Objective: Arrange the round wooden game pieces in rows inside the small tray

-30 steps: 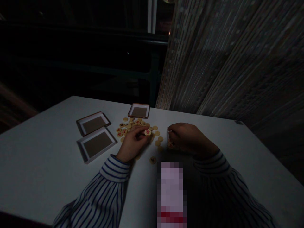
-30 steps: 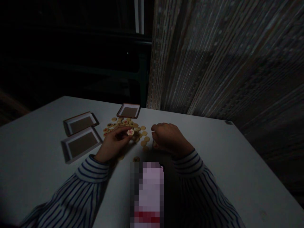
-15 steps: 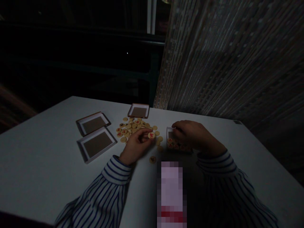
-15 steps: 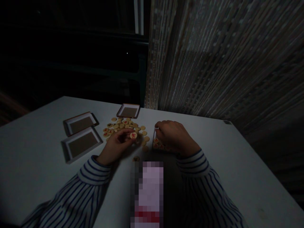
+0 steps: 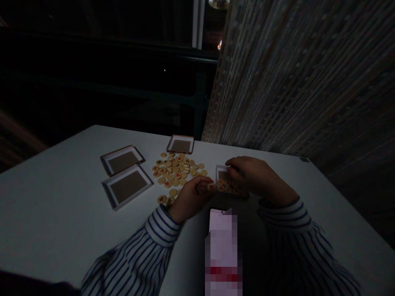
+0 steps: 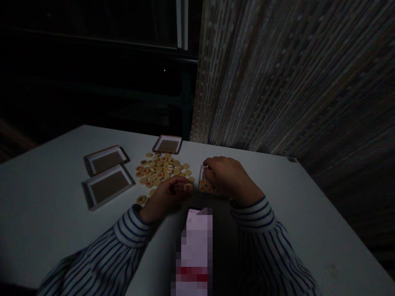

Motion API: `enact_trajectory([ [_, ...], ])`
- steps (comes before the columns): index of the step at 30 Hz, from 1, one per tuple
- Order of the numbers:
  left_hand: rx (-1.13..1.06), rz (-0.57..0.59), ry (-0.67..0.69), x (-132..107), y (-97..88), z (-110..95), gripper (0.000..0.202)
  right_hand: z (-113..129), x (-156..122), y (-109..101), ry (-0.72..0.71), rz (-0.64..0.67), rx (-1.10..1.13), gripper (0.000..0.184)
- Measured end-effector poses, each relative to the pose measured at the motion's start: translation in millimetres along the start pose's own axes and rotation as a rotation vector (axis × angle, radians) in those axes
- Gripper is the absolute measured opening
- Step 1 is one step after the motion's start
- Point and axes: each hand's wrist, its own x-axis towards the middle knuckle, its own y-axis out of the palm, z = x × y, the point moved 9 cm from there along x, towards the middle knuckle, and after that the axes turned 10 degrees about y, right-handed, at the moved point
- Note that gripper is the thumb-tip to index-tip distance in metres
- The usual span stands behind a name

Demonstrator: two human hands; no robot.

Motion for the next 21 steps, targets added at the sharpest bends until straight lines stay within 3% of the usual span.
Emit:
enact_trajectory([
  [7,0.006,0.004,0.023,-1.1,2.4,-2.9,0.027,-1.2,-6.2,4.1,-0.003,-0.001,-0.011,0.029],
  [13,-0.017,-0.020,-0.035,-1.7,4.2,-2.4,0.025,-12.1,-12.4,18.3,-0.020,0.078,-0.006,0.028],
  [21,-0.125,-0.108,-0.144,-4.5,0.4,11.1,0.039,-28.6,-16.1,9.8,0.011,0.048,0.031,0.030],
])
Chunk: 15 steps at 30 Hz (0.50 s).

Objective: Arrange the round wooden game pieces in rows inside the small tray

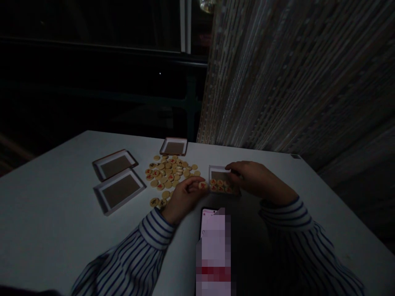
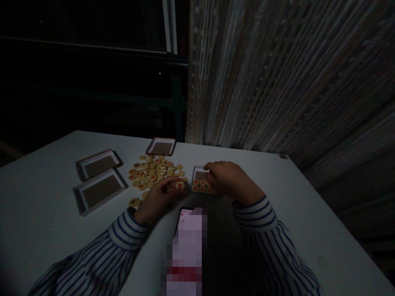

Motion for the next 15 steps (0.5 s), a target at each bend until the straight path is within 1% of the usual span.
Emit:
enact_trajectory([
  [4,-0.013,-0.007,-0.012,-1.5,3.4,-1.6,0.039,-3.5,-3.1,-6.0,-0.003,-0.019,0.025,0.030],
  [7,-0.001,-0.016,0.007,0.5,7.2,-3.6,0.036,-5.5,-6.3,-11.1,-0.004,-0.034,0.053,0.029],
  [12,-0.002,-0.019,0.018,8.6,19.0,-9.0,0.036,-9.8,-11.2,-20.3,0.007,-0.067,0.089,0.029],
  [15,-0.002,-0.022,0.044,16.5,28.3,-18.2,0.034,-11.4,-13.2,-24.2,0.000,-0.081,0.110,0.029],
])
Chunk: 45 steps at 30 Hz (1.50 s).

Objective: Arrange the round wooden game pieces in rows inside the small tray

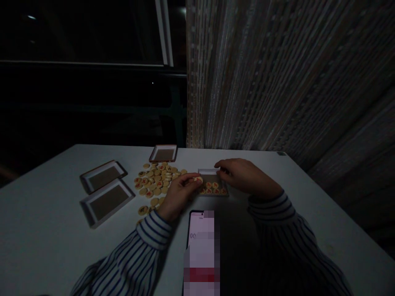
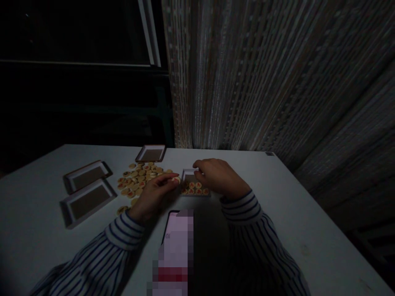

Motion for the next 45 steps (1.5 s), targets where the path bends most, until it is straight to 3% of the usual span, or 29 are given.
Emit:
enact_trajectory([
  [11,-0.047,-0.042,0.061,40.0,21.2,-13.1,0.033,-7.6,0.1,-3.0,0.023,-0.014,0.029,0.030],
  [25,0.069,0.136,0.059,53.4,47.4,-10.0,0.027,-14.9,9.2,7.8,0.053,-0.020,0.055,0.028],
  [32,0.133,0.103,0.099,52.8,43.9,-16.6,0.027,-11.8,12.5,12.2,0.054,-0.023,0.092,0.028],
  [35,0.181,0.079,0.128,52.9,40.5,-20.0,0.017,-12.0,12.8,13.6,0.055,-0.021,0.091,0.027],
  [45,0.275,0.116,0.155,57.3,38.9,-18.3,0.011,-7.7,13.0,16.3,0.022,-0.023,0.081,0.028],
])
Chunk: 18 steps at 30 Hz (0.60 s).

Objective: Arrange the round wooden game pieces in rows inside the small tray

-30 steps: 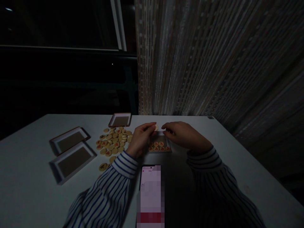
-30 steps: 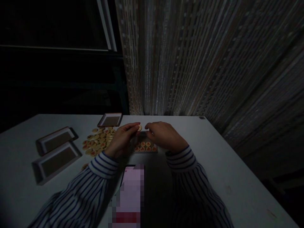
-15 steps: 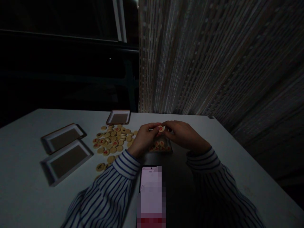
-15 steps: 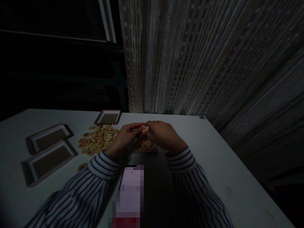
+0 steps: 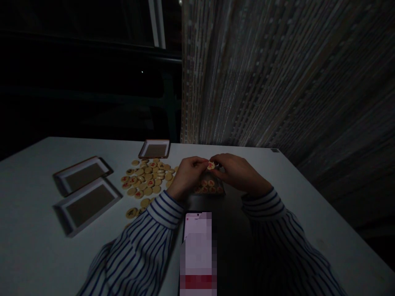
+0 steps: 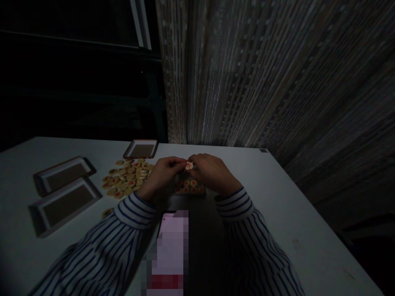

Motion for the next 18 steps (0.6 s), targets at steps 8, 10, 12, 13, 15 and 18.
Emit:
enact_trajectory([
  [8,0.074,0.064,-0.018,-0.4,3.9,2.5,0.014,0.2,-0.1,3.8,-0.012,0.013,-0.038,0.026],
  [10,0.183,0.093,0.006,1.4,1.4,6.2,0.017,-3.1,0.3,5.8,0.000,0.022,-0.063,0.025],
  [12,0.363,0.113,0.087,3.2,-3.3,4.3,0.020,-6.8,0.5,7.7,0.017,0.033,-0.094,0.024],
  [13,0.460,0.137,0.121,3.3,-4.5,3.4,0.022,-8.7,0.5,8.6,0.027,0.040,-0.111,0.024],
  [15,0.647,0.200,0.162,2.1,-5.4,2.6,0.026,-12.7,0.4,11.1,0.050,0.062,-0.142,0.024],
  [18,0.857,0.289,0.172,-1.0,-5.9,3.8,0.031,-18.7,-0.1,16.7,0.080,0.104,-0.197,0.025],
])
